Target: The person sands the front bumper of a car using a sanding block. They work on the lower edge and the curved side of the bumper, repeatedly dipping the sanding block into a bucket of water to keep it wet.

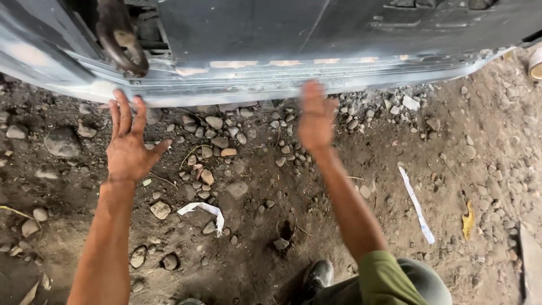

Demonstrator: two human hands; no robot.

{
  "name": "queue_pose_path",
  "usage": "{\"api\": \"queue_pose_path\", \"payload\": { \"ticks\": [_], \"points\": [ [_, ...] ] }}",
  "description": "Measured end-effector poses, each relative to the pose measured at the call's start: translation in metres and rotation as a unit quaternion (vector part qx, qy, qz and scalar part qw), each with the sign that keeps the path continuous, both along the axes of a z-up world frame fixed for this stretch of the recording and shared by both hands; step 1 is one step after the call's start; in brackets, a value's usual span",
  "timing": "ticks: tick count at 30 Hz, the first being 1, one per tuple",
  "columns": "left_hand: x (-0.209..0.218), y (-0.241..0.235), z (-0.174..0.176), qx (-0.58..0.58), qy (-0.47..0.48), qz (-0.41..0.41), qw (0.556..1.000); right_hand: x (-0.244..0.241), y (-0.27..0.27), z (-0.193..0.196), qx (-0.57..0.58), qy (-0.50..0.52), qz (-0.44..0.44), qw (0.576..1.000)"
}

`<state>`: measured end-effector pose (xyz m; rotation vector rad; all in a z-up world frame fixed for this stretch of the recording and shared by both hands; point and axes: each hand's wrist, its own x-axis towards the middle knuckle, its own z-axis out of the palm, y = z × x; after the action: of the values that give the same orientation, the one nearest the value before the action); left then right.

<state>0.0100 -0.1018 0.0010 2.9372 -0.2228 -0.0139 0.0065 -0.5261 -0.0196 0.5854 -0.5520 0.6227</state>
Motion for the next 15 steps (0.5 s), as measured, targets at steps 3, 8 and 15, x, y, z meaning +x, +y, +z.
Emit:
{"api": "queue_pose_path", "payload": {
  "ticks": [3,8,15],
  "points": [
    [0.003,-0.001,0.004,-0.009,0.014,-0.008,1.0,0.004,-0.057,-0.059,0.435,0.14,0.196,0.868],
    [0.003,0.005,-0.009,-0.07,-0.039,-0.026,0.996,0.003,0.142,-0.029,0.763,0.24,0.501,0.33],
    [0.004,0.017,-0.012,-0.05,-0.042,-0.034,0.997,-0.002,0.106,-0.03,0.733,0.325,0.533,0.27]
  ]
}}
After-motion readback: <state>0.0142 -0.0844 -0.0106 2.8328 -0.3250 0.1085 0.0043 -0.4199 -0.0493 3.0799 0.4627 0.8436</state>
